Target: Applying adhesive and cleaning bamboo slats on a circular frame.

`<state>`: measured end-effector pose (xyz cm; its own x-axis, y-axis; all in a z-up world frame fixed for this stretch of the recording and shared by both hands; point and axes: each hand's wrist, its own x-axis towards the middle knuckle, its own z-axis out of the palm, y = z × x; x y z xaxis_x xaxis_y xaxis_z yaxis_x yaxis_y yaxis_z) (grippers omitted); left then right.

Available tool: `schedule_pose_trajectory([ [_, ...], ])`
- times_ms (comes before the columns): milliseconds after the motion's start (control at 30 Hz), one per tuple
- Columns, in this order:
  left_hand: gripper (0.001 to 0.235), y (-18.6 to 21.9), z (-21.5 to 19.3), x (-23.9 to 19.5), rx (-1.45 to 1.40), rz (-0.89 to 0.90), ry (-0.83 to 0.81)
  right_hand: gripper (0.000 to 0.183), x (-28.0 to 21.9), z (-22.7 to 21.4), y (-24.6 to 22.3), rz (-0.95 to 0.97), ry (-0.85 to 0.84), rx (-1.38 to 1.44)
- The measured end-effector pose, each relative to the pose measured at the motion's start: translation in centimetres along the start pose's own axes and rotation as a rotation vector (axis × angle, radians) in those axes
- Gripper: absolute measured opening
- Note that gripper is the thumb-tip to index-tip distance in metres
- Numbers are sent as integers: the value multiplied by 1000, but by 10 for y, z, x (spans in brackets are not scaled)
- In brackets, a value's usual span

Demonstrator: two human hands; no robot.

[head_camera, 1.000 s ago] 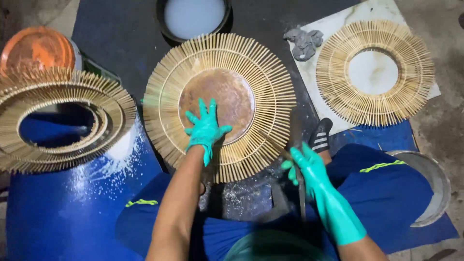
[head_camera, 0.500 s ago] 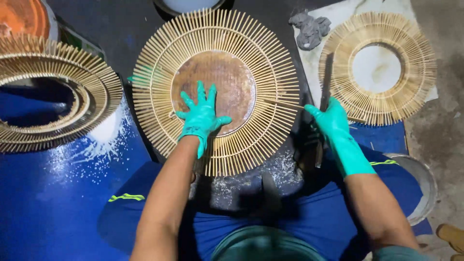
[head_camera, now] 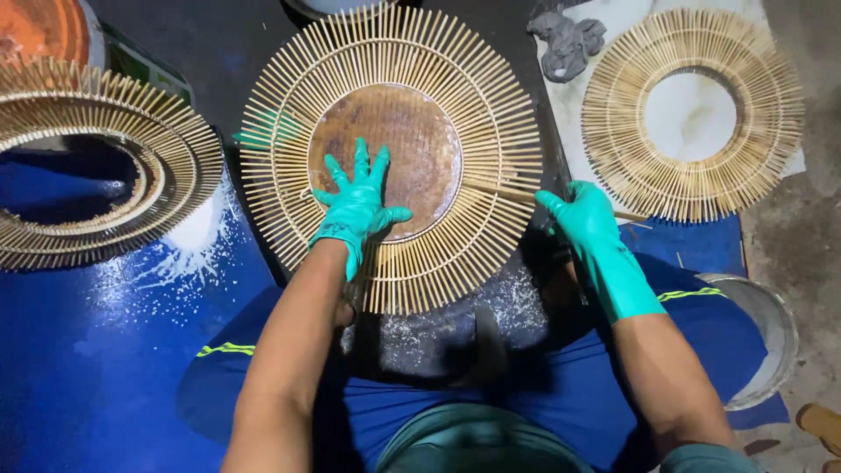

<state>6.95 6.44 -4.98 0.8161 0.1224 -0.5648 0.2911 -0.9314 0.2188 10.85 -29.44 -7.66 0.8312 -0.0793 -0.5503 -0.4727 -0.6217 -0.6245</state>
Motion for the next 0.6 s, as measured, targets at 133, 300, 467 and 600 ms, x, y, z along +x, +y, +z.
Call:
schedule_pose_trajectory([
  [133, 120, -3, 1, 8, 6, -15, -45, 41, -2, -8, 7, -42, 49, -20],
  [300, 118, 11, 12, 16, -140, 17, 79, 41, 9, -15, 6, -164, 199, -71],
  [467, 117, 28, 3, -5, -122, -85, 49, 43, 30, 7, 22, -262, 194, -234],
  [600, 116, 30, -3, -4, -141, -99, 5, 37, 24, 8, 13, -124, 121, -120],
])
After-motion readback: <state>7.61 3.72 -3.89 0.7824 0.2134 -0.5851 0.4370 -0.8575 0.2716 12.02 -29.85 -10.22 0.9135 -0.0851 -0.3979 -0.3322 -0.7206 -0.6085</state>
